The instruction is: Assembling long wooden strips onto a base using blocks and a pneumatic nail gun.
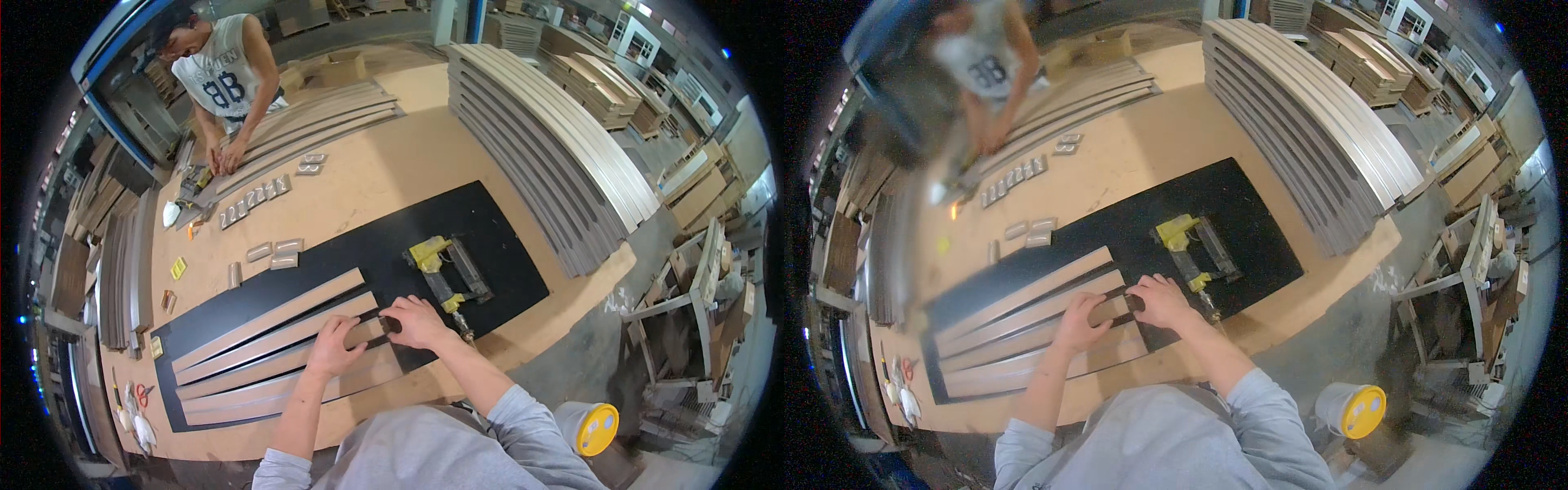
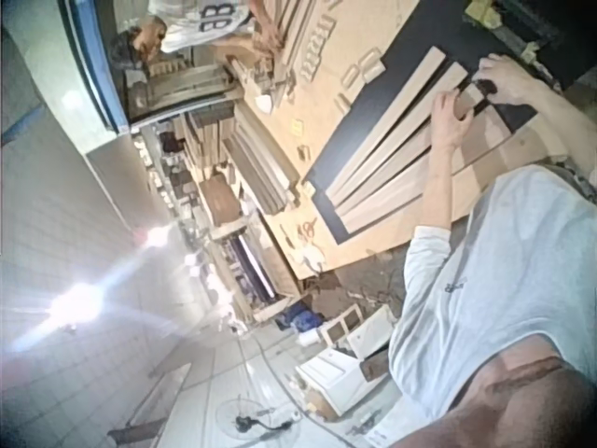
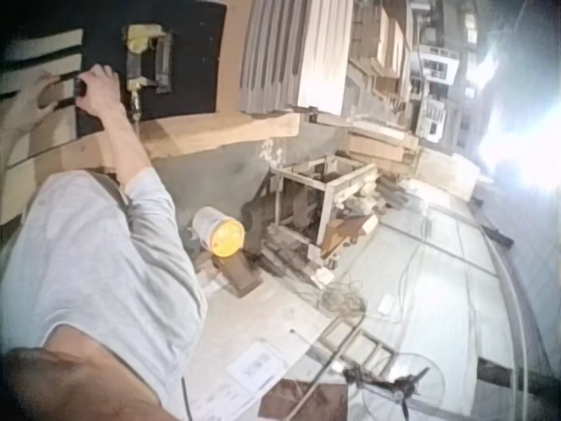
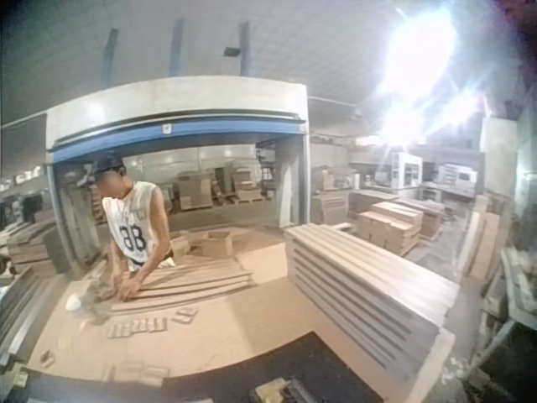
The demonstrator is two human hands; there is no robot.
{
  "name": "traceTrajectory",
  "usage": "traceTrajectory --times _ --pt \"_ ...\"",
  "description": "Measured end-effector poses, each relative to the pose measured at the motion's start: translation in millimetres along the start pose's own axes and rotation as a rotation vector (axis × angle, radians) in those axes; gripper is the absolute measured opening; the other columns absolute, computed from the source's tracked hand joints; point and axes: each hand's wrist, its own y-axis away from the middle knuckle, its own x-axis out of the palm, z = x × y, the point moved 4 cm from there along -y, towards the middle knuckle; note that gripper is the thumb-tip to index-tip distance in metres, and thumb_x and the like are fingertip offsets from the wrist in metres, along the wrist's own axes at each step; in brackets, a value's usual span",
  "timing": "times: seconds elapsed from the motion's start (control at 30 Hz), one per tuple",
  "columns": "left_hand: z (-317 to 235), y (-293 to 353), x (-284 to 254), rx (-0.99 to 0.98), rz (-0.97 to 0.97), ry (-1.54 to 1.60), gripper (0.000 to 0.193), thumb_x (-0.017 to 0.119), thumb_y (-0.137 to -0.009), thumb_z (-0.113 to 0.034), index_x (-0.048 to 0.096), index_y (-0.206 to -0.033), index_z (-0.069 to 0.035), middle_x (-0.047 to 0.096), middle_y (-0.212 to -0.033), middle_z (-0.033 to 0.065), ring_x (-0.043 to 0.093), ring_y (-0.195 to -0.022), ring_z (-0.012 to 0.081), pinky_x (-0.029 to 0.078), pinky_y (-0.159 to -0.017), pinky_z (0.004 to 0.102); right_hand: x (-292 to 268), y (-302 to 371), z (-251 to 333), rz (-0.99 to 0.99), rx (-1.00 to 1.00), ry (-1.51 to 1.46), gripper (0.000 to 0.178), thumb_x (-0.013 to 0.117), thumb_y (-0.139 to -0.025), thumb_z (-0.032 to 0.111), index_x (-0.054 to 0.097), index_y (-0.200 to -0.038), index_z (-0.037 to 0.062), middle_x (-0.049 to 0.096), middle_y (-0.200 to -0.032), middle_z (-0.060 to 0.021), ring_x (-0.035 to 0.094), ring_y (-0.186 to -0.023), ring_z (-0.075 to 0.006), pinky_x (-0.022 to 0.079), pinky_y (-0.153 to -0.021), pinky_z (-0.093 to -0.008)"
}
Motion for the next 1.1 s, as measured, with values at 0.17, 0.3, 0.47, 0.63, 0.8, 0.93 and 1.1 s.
traceTrajectory --times 0.17,0.3,0.47,0.63,0.8,0.93,1.1 --pt "3.2 -2.0 4.5 0.01 0.027 -0.004 0.055 0.086 -0.077 -0.018 0.068 -0.127 -0.005 0.062 -0.122 0.0149 0.063 -0.113 0.0344 0.054 -0.097 0.0421 2.8 2.0 -6.7 -0.04 -0.015 -0.022 0.049 0.083 -0.079 0.032 0.072 -0.126 0.0198 0.064 -0.118 -0.0027 0.057 -0.12 -0.0287 0.047 -0.103 -0.0486" --pt "-1.8 -6.9 5.2 -0.016 0.054 -0.012 0.053 0.086 -0.078 -0.017 0.068 -0.126 -0.004 0.063 -0.12 0.0163 0.062 -0.115 0.0356 0.053 -0.1 0.0431 1.4 0.7 -4.3 -0.016 -0.013 -0.018 0.05 0.084 -0.08 0.032 0.072 -0.127 0.0201 0.064 -0.118 -0.0017 0.056 -0.119 -0.0275 0.046 -0.103 -0.0477" --pt "-6.0 -12.0 8.2 -0.02 0.087 -0.097 0.05 0.085 -0.081 -0.02 0.069 -0.125 -0.003 0.066 -0.121 0.0172 0.062 -0.117 0.0368 0.051 -0.104 0.0448 3.1 -0.1 -5.5 -0.028 -0.005 -0.03 0.05 0.084 -0.08 0.032 0.073 -0.128 0.0206 0.065 -0.117 -0.0014 0.056 -0.118 -0.0265 0.044 -0.103 -0.0472" --pt "1.4 -10.8 12.5 -0.024 0.106 -0.128 0.05 0.082 -0.08 -0.02 0.068 -0.126 -0.005 0.066 -0.125 0.0159 0.061 -0.119 0.0372 0.048 -0.105 0.0484 5.8 -2.4 -3.7 -0.076 -0.018 -0.006 0.049 0.084 -0.079 0.034 0.075 -0.125 0.0222 0.066 -0.113 0.002 0.056 -0.113 -0.0248 0.045 -0.098 -0.0434" --pt "3.2 -11.8 14.3 -0.018 0.15 -0.129 0.052 0.082 -0.08 -0.019 0.067 -0.128 -0.005 0.065 -0.126 0.0162 0.06 -0.121 0.0371 0.048 -0.105 0.048 3.7 -0.6 -5.0 -0.023 0.026 -0.008 0.048 0.084 -0.079 0.034 0.075 -0.125 0.0237 0.067 -0.114 0.0035 0.056 -0.114 -0.0235 0.044 -0.099 -0.0423" --pt "-1.1 -11.6 11.6 -0.021 0.162 -0.144 0.054 0.082 -0.079 -0.016 0.066 -0.129 -0.005 0.065 -0.122 0.0156 0.06 -0.118 0.0368 0.049 -0.104 0.0471 2.9 -4.7 -5.7 -0.019 0.021 -0.016 0.046 0.085 -0.078 0.035 0.075 -0.121 0.0245 0.068 -0.111 0.004 0.057 -0.111 -0.0237 0.045 -0.098 -0.0426" --pt "-1.2 -12.1 11.1 -0.019 0.171 -0.169 0.055 0.084 -0.078 -0.017 0.065 -0.129 -0.005 0.064 -0.12 0.0153 0.06 -0.117 0.0366 0.05 -0.103 0.0472 -0.5 -11.6 -7.9 0.035 0.021 -0.03 0.044 0.086 -0.077 0.035 0.074 -0.118 0.0248 0.068 -0.108 0.0037 0.058 -0.111 -0.0247 0.045 -0.099 -0.0446"
